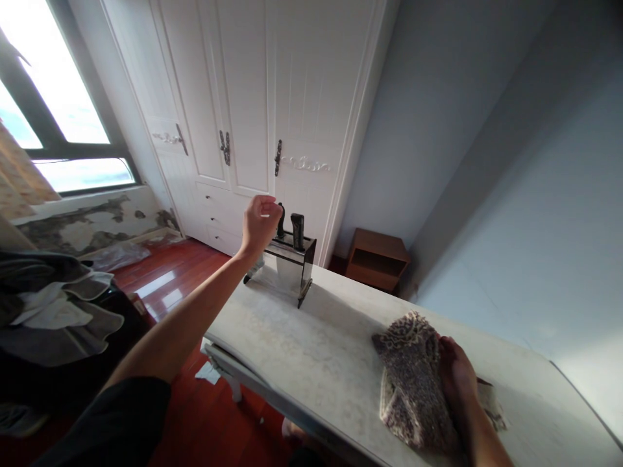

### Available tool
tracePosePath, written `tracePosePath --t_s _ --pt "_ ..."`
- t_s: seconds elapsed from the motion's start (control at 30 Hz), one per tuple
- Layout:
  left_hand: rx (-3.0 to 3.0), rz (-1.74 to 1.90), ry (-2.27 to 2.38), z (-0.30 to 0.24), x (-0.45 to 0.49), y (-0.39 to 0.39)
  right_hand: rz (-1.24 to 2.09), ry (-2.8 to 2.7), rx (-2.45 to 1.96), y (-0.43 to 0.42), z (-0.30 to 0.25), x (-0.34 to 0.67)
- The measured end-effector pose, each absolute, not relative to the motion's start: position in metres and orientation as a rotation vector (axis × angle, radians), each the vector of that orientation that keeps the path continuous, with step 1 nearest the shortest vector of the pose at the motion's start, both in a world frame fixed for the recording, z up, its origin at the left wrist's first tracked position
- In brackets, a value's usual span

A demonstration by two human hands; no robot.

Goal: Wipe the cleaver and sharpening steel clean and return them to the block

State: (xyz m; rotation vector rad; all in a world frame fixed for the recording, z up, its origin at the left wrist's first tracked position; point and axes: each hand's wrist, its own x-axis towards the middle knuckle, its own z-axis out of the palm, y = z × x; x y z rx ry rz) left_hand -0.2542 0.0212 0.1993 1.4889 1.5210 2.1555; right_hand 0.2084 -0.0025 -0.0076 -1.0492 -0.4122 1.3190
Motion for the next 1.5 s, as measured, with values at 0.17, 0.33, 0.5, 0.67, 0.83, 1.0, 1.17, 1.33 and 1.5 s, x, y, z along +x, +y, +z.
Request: tracePosePath --t_s 0.17,0.33,0.5,0.67,0.83,1.0,1.17,1.33,1.5 --pt "1.563 2.099 1.763 0.194 -0.272 0.031 1.326 -0.408 -1.108 -0.008 -0.002 0.203" --pt "1.558 2.005 1.730 0.184 -0.278 0.042 1.311 -0.453 -1.146 -0.012 0.003 0.198" --pt "1.539 1.937 1.621 0.180 -0.278 0.049 1.373 -0.377 -1.152 -0.014 0.011 0.192" --pt "1.538 1.866 1.557 0.171 -0.281 0.055 1.338 -0.385 -1.164 -0.016 0.014 0.189" --pt "1.658 1.833 1.519 0.167 -0.282 0.055 1.313 -0.411 -1.153 -0.014 0.008 0.192" --pt "1.787 1.767 1.566 0.171 -0.281 0.054 1.314 -0.421 -1.158 -0.013 0.008 0.193" --pt "1.788 1.763 1.579 0.178 -0.280 0.050 1.310 -0.406 -1.168 -0.014 0.013 0.190" --pt "1.786 1.810 1.511 0.195 -0.281 0.048 1.320 -0.454 -1.158 -0.013 0.009 0.193" --pt "1.853 1.875 1.522 0.222 -0.284 0.049 1.272 -0.434 -1.179 -0.008 0.002 0.196"
